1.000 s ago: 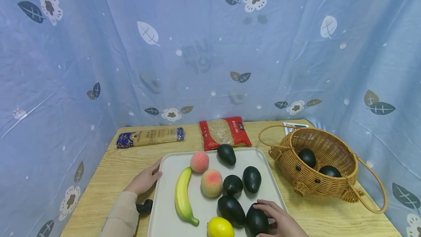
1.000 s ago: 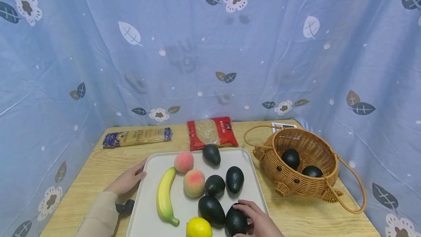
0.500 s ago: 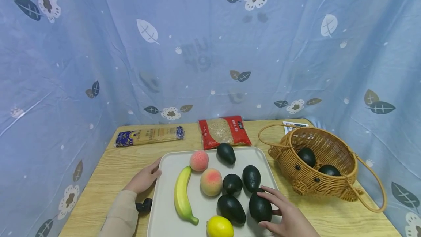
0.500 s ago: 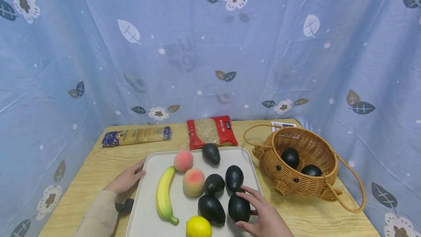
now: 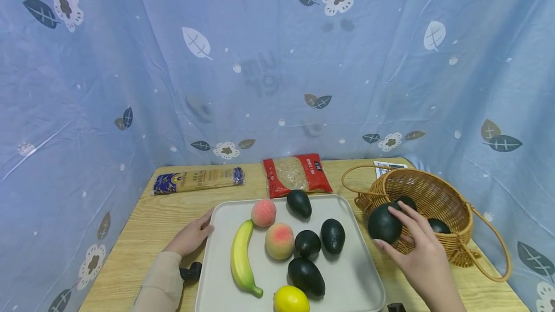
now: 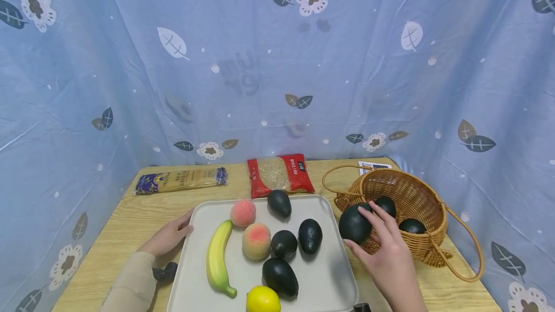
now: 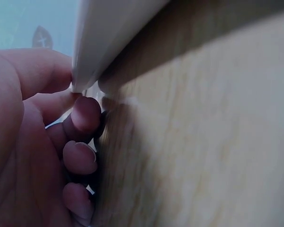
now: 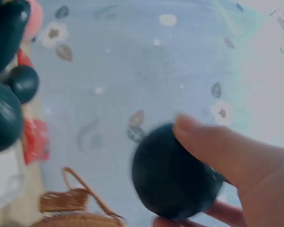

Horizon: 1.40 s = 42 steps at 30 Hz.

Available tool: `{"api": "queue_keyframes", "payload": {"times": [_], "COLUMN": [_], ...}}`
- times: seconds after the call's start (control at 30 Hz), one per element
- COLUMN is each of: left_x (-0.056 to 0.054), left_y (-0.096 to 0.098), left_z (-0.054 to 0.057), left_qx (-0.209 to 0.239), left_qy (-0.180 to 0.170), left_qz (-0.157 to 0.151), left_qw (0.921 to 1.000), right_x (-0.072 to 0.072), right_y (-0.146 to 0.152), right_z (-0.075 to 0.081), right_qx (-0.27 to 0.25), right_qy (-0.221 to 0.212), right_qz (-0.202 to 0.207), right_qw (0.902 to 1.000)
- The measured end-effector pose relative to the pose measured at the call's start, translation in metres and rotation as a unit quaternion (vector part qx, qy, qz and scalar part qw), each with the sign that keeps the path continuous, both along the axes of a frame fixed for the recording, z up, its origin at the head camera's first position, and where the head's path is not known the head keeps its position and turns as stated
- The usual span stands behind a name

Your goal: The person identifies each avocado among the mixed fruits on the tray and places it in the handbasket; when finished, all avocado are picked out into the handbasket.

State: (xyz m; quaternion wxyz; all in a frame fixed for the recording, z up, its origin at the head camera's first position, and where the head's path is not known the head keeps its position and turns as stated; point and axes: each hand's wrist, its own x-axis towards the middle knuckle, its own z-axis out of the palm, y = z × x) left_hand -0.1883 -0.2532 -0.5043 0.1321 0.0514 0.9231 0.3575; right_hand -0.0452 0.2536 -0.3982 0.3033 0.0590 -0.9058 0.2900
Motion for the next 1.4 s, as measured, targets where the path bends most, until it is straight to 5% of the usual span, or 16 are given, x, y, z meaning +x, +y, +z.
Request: {"api": "queue_keyframes", "payload": {"times": [0.23,0.47,0.97,1.4], "left_x": [-0.001,-0.002,-0.001,0.0], "left_y": [0.0,-0.001,-0.001,0.0], "left_z": [0.003,0.001,-0.001,0.004], "left_qx": [-0.005,-0.002,0.013,0.0], "left_qy": [-0.001,-0.008,-0.008,0.003], "left_qz": [-0.003,-0.003,-0.006,-0.008], "left_qw": [1.0,1.0,0.9999,1.0], "right_x": [-0.013,-0.03,-0.058,-0.062], "right_y": [0.018,0.034,0.053,0.062], "right_z": [0.025,0.027,0.023,0.021], "right_qx": [0.003,0.044,0.046,0.071], "right_qy": [0.037,0.052,-0.068,-0.107], "right_qz": [-0.065,-0.106,-0.16,-0.157], "right_qw": [0.9972,0.992,0.9837,0.9792]}}
